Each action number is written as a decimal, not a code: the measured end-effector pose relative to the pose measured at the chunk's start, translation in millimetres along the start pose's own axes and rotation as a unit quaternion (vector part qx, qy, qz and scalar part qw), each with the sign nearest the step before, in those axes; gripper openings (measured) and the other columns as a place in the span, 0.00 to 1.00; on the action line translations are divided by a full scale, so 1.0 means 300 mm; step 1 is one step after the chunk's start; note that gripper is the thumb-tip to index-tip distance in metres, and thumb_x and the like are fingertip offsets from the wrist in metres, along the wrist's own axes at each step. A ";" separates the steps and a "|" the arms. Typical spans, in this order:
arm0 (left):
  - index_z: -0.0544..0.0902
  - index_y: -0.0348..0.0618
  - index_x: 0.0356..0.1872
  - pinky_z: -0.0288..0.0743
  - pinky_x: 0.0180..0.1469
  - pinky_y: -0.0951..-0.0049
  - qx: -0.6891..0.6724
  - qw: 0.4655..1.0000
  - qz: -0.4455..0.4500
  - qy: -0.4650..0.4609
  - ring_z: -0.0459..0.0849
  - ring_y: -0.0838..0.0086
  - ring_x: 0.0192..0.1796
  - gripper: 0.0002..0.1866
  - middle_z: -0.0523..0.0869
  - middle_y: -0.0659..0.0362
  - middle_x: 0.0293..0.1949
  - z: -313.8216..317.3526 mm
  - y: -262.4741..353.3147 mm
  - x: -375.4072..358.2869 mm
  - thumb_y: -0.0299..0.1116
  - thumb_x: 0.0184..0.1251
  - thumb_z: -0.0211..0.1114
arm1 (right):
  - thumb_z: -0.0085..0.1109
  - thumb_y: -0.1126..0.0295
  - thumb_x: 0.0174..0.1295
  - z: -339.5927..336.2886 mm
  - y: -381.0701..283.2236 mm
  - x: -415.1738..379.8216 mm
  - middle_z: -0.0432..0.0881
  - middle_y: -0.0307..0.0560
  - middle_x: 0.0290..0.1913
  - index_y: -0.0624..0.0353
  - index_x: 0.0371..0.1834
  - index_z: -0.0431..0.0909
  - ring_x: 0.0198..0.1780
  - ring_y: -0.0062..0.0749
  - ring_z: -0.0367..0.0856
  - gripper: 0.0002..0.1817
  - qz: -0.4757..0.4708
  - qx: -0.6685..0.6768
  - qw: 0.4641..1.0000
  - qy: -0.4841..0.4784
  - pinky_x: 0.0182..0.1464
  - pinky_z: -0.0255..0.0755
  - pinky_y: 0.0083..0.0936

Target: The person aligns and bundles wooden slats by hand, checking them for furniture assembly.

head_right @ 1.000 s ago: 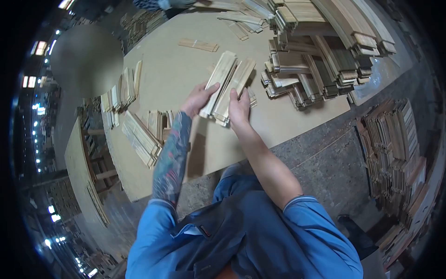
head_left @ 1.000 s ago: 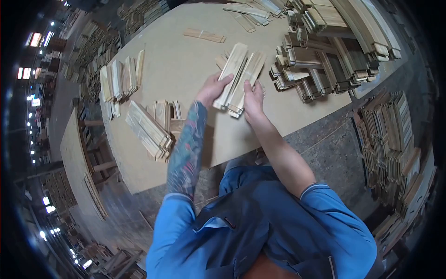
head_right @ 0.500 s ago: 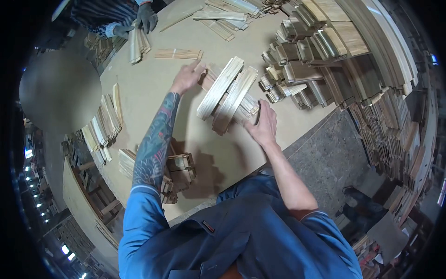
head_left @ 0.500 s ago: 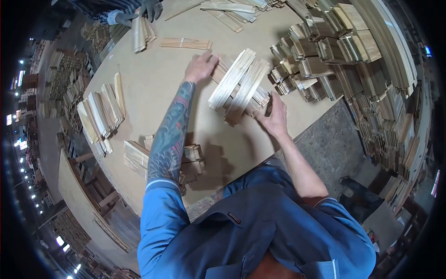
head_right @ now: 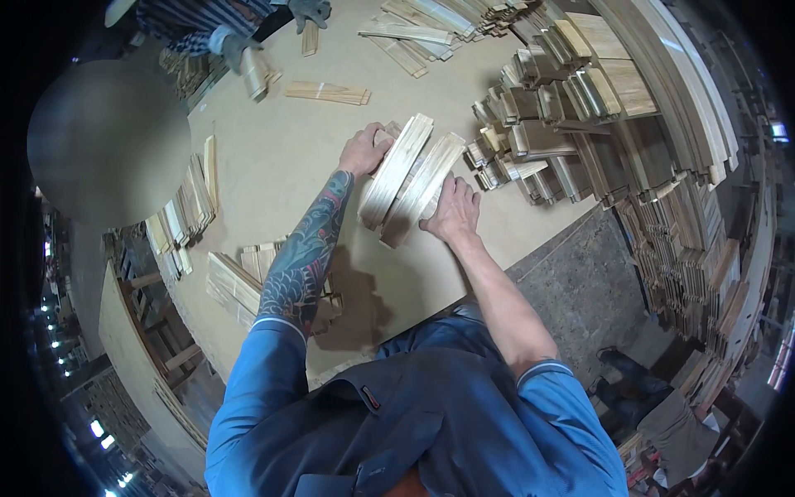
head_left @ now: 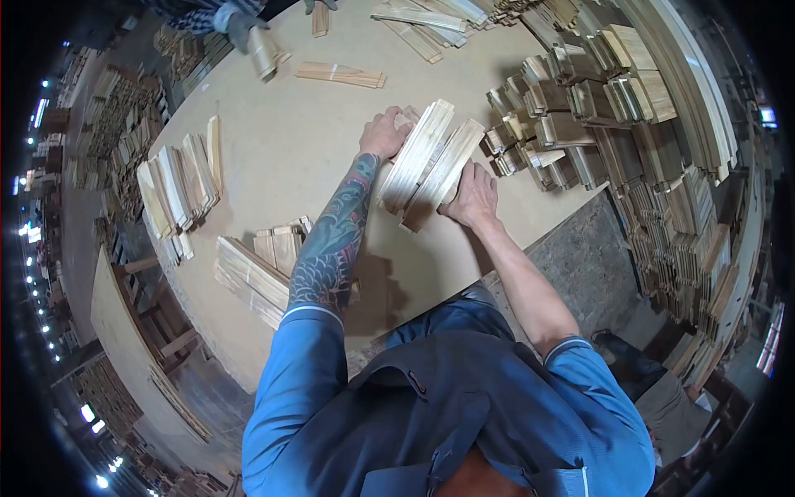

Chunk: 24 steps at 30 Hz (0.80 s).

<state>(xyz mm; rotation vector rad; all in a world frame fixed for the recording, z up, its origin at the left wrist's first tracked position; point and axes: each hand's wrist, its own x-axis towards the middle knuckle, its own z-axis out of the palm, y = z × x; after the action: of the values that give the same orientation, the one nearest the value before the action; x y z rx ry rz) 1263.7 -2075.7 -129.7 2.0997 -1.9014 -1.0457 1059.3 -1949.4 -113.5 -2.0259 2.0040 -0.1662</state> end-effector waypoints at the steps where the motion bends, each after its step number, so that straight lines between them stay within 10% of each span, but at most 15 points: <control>1: 0.72 0.55 0.66 0.72 0.64 0.54 -0.001 1.000 0.000 0.010 0.78 0.48 0.62 0.29 0.79 0.44 0.59 0.009 -0.003 -0.005 0.55 0.68 0.61 | 0.80 0.56 0.35 -0.014 -0.008 0.011 0.70 0.58 0.58 0.63 0.73 0.53 0.62 0.52 0.69 0.60 0.023 0.020 0.997 -0.070 0.66 0.62 0.46; 13: 0.71 0.47 0.70 0.69 0.69 0.60 -0.233 0.957 -0.001 0.171 0.76 0.51 0.66 0.33 0.74 0.42 0.66 0.061 -0.051 -0.123 0.53 0.69 0.61 | 0.76 0.48 0.43 -0.010 0.017 -0.035 0.69 0.59 0.56 0.58 0.77 0.47 0.60 0.53 0.69 0.61 0.020 0.040 0.993 -0.107 0.62 0.65 0.48; 18: 0.71 0.36 0.68 0.63 0.71 0.64 -0.461 0.798 -0.060 0.384 0.69 0.61 0.71 0.30 0.72 0.46 0.69 0.153 0.010 -0.632 0.48 0.76 0.57 | 0.73 0.48 0.46 -0.046 0.173 -0.148 0.70 0.62 0.55 0.59 0.75 0.52 0.59 0.55 0.69 0.56 -0.047 0.059 0.989 -0.126 0.60 0.66 0.48; 19: 0.74 0.39 0.65 0.75 0.56 0.73 -0.474 0.754 -0.087 0.447 0.82 0.73 0.54 0.26 0.82 0.56 0.57 0.277 -0.015 -0.728 0.48 0.78 0.56 | 0.73 0.48 0.46 -0.053 0.214 -0.174 0.70 0.63 0.55 0.59 0.74 0.54 0.59 0.56 0.70 0.55 -0.070 0.058 0.988 -0.122 0.60 0.66 0.49; 20: 0.76 0.36 0.62 0.70 0.62 0.69 -0.588 0.682 -0.163 0.403 0.77 0.71 0.59 0.25 0.80 0.54 0.55 0.352 0.034 -0.855 0.48 0.77 0.56 | 0.73 0.49 0.46 -0.045 0.261 -0.199 0.70 0.63 0.54 0.60 0.74 0.55 0.58 0.57 0.70 0.55 -0.096 0.050 0.988 -0.109 0.58 0.67 0.49; 21: 0.79 0.47 0.47 0.67 0.28 0.79 -0.610 0.674 -0.164 0.383 0.73 0.82 0.27 0.19 0.78 0.70 0.30 0.487 0.005 -0.942 0.53 0.77 0.55 | 0.73 0.49 0.46 -0.051 0.304 -0.225 0.70 0.63 0.54 0.60 0.74 0.55 0.58 0.57 0.70 0.55 -0.108 0.047 0.986 -0.116 0.58 0.67 0.49; 24: 0.76 0.44 0.54 0.75 0.36 0.77 -0.770 0.544 -0.269 0.197 0.80 0.79 0.36 0.29 0.81 0.65 0.36 0.701 0.122 -1.180 0.62 0.75 0.52 | 0.74 0.51 0.45 -0.078 0.398 -0.287 0.70 0.62 0.51 0.60 0.73 0.57 0.55 0.58 0.70 0.53 -0.208 0.065 0.966 -0.137 0.55 0.68 0.50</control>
<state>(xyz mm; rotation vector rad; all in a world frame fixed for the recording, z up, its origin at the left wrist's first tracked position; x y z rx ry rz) 1126.6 -1685.7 -126.3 1.3173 0.2844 -1.2795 935.8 -1865.9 -114.7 -2.2186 1.3540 -0.0945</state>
